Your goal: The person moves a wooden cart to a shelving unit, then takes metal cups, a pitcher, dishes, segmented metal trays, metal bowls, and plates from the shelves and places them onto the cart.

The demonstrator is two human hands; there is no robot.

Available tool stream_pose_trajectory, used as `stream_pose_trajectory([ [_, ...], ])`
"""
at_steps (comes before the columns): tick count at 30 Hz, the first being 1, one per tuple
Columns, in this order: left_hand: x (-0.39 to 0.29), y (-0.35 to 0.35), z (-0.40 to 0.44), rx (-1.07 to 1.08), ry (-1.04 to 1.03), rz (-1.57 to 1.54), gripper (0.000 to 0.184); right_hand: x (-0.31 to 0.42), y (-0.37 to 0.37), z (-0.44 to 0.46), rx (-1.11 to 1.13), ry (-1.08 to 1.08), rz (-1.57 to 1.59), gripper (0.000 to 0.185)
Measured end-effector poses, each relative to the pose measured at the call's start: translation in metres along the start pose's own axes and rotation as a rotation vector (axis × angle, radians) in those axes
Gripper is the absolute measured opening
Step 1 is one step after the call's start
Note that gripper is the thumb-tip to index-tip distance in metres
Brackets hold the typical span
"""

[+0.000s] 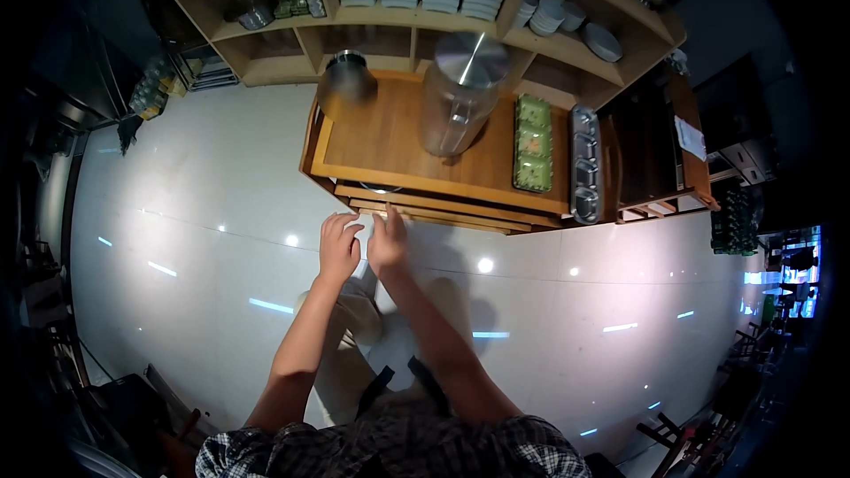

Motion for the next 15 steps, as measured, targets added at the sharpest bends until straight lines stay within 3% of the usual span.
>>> stream_pose_trajectory([
  [6, -0.086, 0.083, 0.022, 0.113, 0.140, 0.003, 0.029, 0.043, 0.120, -0.030, 0.200, -0.042, 0.154, 0.037],
  [10, -0.142, 0.140, 0.032, 0.097, 0.224, -0.028, 0.029, 0.045, 0.222, -0.049, 0.199, -0.048, 0.127, 0.034],
  [12, -0.171, 0.165, 0.040, 0.101, 0.243, -0.042, 0.027, 0.035, 0.264, -0.056, 0.250, -0.168, 0.094, 0.031],
  [15, -0.185, 0.172, 0.037, 0.210, 0.355, -0.146, 0.022, 0.037, 0.319, -0.061, 0.216, -0.190, 0.069, 0.028],
])
Point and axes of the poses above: each hand's wrist, its own z-axis towards the middle knuckle, its own y-axis out of the back of the hand, x = y × z, the point moved 9 cm from there along z, towards the middle knuckle, and after that the axes turned 11 degrees about x, right-handed, at the moved point
